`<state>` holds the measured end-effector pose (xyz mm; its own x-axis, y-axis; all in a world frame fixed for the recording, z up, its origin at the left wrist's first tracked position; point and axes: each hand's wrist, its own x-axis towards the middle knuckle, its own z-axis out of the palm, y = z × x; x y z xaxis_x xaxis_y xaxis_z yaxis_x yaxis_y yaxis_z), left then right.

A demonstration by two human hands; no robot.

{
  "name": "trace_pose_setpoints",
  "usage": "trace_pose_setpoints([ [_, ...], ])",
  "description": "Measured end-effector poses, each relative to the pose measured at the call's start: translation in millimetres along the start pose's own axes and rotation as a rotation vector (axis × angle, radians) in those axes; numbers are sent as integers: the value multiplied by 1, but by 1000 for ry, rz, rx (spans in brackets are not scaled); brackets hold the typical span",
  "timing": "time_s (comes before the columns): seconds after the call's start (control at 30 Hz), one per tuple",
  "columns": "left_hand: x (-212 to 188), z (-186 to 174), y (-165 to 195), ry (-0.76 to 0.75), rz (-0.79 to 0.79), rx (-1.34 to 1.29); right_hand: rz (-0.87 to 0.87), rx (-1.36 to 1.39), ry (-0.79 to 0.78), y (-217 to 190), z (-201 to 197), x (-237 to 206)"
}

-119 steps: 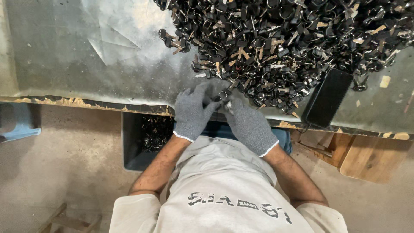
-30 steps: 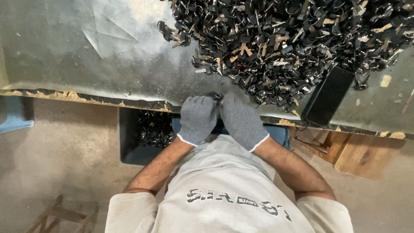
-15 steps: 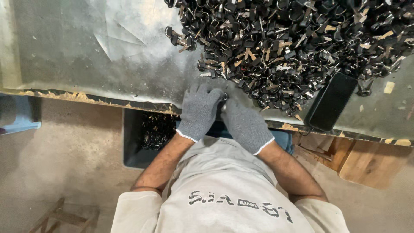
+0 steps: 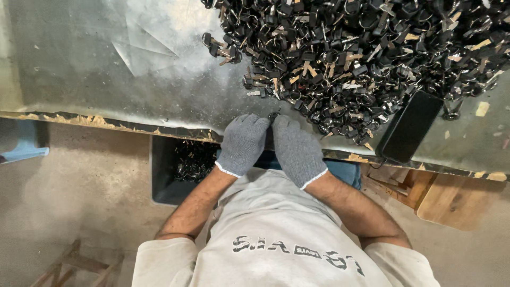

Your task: The person sorts a large pile of keys on a workbench, picking keys one at a time and placing selected keys into a bin below the table while setting others aside on the bench surface. The person works through the pile continuously with both gloved hands.

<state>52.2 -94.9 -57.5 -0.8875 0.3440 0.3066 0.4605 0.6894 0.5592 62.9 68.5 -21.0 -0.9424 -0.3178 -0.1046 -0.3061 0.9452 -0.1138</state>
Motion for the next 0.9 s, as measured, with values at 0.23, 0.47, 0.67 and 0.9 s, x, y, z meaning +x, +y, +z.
trace_pose_setpoints([
  [0.23,14,-62,-8,265,-212,196,-16,455,-15,18,-21,8],
  [0.47,39,-15,-4,134,-87,248,-24,207,-38,6,-6,-2],
  [0.67,15,0,4,12,-158,157,-78,221,-47,17,-10,-10],
  [0.9,6,-20,5,-25,-156,-204,62,308,-8,18,-8,-6],
])
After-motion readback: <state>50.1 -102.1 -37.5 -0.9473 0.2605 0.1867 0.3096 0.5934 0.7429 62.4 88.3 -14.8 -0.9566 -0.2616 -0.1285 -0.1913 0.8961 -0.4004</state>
